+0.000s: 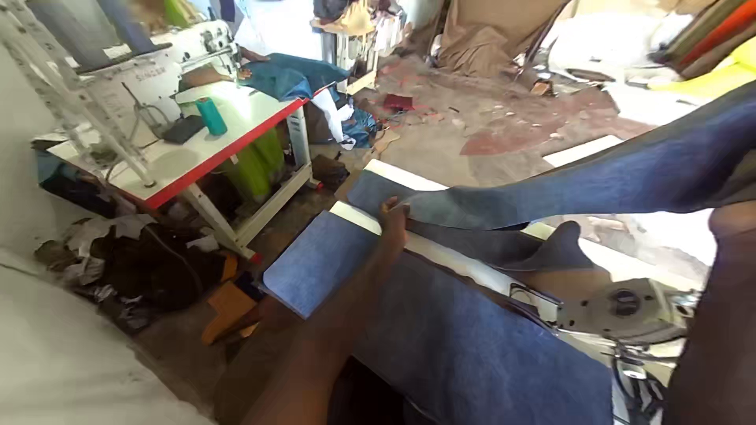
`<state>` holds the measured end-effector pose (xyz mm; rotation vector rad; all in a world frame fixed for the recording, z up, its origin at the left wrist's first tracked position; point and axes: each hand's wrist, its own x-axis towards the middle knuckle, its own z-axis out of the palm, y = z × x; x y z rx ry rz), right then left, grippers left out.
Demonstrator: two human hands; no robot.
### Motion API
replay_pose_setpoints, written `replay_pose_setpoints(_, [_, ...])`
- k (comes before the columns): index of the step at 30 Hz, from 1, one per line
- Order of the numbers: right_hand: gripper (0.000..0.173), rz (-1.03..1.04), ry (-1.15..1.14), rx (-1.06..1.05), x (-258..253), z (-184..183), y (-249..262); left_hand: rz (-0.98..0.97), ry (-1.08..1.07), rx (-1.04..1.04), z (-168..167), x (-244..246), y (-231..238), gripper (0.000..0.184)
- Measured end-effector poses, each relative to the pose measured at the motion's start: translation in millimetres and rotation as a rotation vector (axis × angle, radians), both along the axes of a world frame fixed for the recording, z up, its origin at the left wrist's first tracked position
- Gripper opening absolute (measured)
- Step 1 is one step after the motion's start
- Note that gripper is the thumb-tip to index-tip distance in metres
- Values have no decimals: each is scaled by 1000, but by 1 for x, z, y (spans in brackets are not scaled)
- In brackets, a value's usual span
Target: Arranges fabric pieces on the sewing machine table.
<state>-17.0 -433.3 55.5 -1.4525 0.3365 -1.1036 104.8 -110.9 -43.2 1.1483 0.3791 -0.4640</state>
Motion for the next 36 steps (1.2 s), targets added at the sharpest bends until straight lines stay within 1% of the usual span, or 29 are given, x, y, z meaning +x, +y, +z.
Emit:
replay_pose_setpoints(1, [15,-59,16,-5,3,6,4,6,-162,29,-27,12,1,52])
replay_pose_setpoints(2, [28,-113,43,-21,5,12,9,77,-644,-15,-106,44,-10,53])
replay_pose_setpoints(3, [38,-155,70,-51,7,16,11,112,-604,-66,-136,76,-20,57])
replay_pose_setpoints(4, [42,-209,101,-97,9,20,15,123,-453,-64,-143,96,-26,60])
replay_pose_setpoints(5, [44,-265,126,-147,11,20,17,115,-349,-26,-142,105,-28,63])
replay_pose_setpoints(7, [46,-445,170,-248,20,16,14,36,-288,49,-140,102,-28,65])
replay_pose_setpoints(9, [67,-616,255,-401,21,7,11,-121,-291,101,-140,89,-25,63])
replay_pose_setpoints(10, [72,-651,305,-501,21,1,15,-205,-292,123,-141,85,-24,62])
replay_pose_setpoints(11, [72,-608,365,-595,19,-6,24,-276,-280,137,-143,84,-23,63])
replay_pose_setpoints(13, [58,-398,518,-729,22,-26,56,-443,-264,166,-144,87,-17,66])
replay_pose_setpoints(15, [43,-146,631,-831,37,-61,87,-625,-302,278,-137,96,-5,63])
replay_pose_setpoints(16, [37,-10,676,-862,46,-84,98,-684,-334,362,-131,102,3,59])
replay_pose_setpoints(18, [33,171,781,-860,60,-135,112,-691,-408,514,-120,119,23,49])
replay_pose_setpoints(19, [34,209,825,-849,64,-161,112,-668,-457,572,-118,131,36,45])
replay_pose_setpoints(22, [46,218,928,-821,61,-231,95,-598,-616,720,-128,169,90,42])
replay_pose_setpoints(24, [48,158,917,-904,53,-269,86,-564,-681,835,-131,183,130,38])
replay_pose_setpoints(26, [49,107,886,-976,50,-282,86,-551,-731,919,-130,187,161,34])
replay_pose_setpoints(29, [50,99,830,-976,46,-282,83,-578,-749,907,-133,194,181,38])
replay_pose_setpoints(32, [52,88,803,-981,46,-288,82,-592,-741,914,-137,207,173,42])
replay_pose_setpoints(36, [52,55,812,-974,43,-288,83,-608,-782,985,-133,223,133,51])
